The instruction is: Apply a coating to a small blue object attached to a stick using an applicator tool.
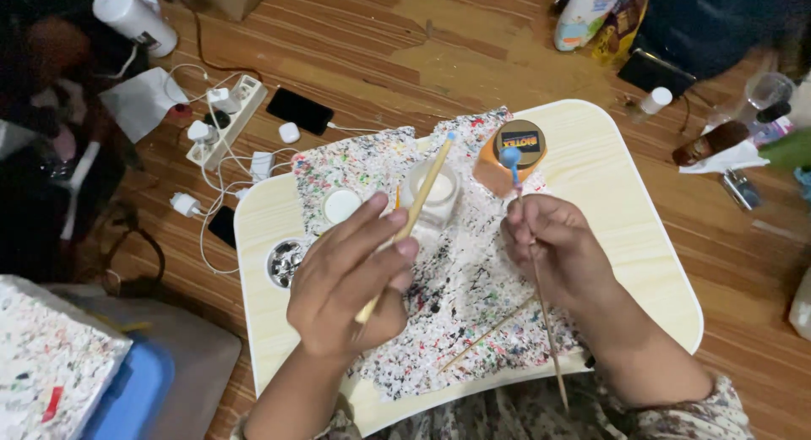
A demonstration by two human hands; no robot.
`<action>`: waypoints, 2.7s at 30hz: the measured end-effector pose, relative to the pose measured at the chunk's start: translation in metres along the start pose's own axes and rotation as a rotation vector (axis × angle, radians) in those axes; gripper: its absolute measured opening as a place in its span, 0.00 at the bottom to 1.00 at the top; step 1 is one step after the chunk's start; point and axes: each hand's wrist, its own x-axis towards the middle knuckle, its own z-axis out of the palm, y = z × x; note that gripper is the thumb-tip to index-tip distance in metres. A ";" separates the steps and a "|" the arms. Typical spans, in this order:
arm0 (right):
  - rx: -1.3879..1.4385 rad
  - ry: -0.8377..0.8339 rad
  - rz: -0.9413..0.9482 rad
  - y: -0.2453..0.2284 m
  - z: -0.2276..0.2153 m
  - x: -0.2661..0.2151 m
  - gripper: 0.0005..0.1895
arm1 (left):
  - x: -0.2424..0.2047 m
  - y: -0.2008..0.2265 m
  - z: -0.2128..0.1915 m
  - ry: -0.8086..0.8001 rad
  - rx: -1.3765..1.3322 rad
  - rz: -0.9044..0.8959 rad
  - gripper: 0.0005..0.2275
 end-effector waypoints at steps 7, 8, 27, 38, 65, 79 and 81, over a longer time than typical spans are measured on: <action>-0.523 0.211 -0.180 -0.014 0.060 0.000 0.09 | 0.010 0.014 -0.046 0.064 -0.053 -0.171 0.15; -0.608 0.187 -0.247 -0.012 0.071 0.001 0.08 | 0.008 0.016 -0.057 0.061 -0.050 -0.181 0.16; -0.854 -0.875 -0.686 0.278 0.412 0.040 0.08 | -0.158 0.014 -0.391 0.560 0.989 -0.505 0.04; -0.739 -0.977 -0.704 0.468 0.501 0.025 0.10 | -0.247 -0.020 -0.464 0.681 1.179 -0.734 0.09; -1.052 -0.512 -0.576 0.297 0.345 0.088 0.07 | -0.138 -0.048 -0.300 0.552 0.710 -0.509 0.08; -1.346 0.115 -0.640 0.074 0.125 0.033 0.02 | -0.048 -0.002 -0.069 0.100 0.002 -0.422 0.04; -1.304 0.158 -0.625 0.058 0.103 0.018 0.04 | -0.049 0.010 -0.046 0.010 -0.051 -0.365 0.06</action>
